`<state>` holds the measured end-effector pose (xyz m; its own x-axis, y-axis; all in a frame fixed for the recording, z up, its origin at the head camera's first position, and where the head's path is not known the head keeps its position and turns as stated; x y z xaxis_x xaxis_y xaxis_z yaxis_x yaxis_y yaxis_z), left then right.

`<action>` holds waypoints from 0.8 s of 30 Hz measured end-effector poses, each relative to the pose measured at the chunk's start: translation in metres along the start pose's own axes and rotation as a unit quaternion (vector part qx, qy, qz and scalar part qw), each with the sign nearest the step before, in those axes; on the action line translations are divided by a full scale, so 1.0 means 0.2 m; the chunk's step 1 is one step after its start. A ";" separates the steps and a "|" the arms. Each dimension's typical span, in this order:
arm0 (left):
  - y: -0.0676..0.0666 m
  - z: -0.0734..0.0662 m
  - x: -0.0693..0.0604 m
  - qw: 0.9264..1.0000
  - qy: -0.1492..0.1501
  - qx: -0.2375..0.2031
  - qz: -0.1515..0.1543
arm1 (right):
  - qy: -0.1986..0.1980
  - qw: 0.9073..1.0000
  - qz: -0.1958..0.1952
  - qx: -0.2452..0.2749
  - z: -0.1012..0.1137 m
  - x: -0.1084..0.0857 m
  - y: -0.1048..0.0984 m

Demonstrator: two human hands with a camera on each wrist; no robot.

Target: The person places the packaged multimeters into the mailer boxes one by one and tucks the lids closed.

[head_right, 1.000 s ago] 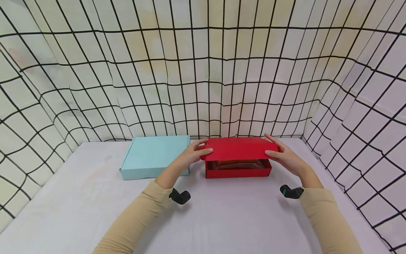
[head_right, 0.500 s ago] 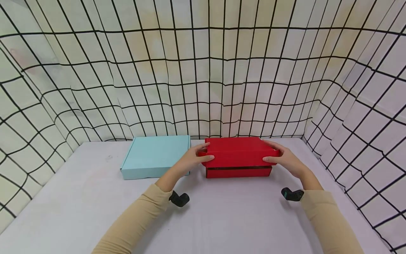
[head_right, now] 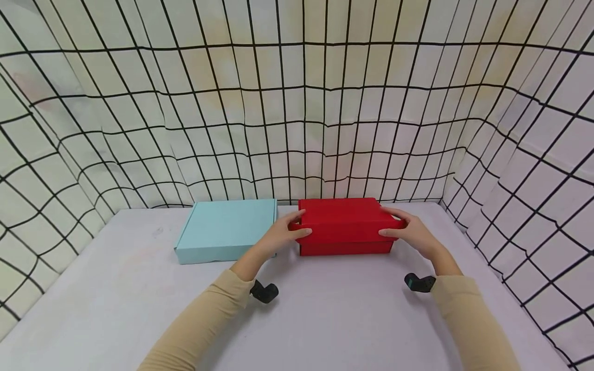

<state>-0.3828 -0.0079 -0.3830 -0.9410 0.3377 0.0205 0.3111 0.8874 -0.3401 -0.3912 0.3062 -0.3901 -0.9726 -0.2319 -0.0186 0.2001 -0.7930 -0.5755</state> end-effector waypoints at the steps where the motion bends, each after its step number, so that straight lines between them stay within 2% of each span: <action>1: 0.00 0.00 0.00 1.000 0.000 0.001 0.002 | 0.003 1.000 0.001 -0.001 -0.01 0.00 0.00; 9: 0.01 0.00 -0.01 1.000 -0.003 0.009 0.008 | -0.011 1.000 0.008 -0.009 -0.01 -0.01 0.00; 18: 0.03 0.02 -0.01 0.999 -0.005 0.046 0.013 | -0.001 0.999 0.028 -0.046 -0.05 -0.03 0.03; 24: 0.05 0.02 -0.01 0.997 -0.006 0.074 0.014 | -0.007 0.998 0.030 -0.049 -0.04 -0.03 0.05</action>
<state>-0.3782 -0.0022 -0.3907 -0.9337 0.3580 -0.0018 0.3156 0.8210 -0.4757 -0.3838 0.3046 -0.4022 -0.9569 -0.2869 -0.0444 0.2455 -0.7181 -0.6512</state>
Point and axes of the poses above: each hand's wrist, its own x-axis towards the middle knuckle, its own y-axis out of the palm, z = x × y, the point moved 9 cm from there along x, towards the middle knuckle, and after that the axes turned 5 degrees about -x, right-handed, at the moved point
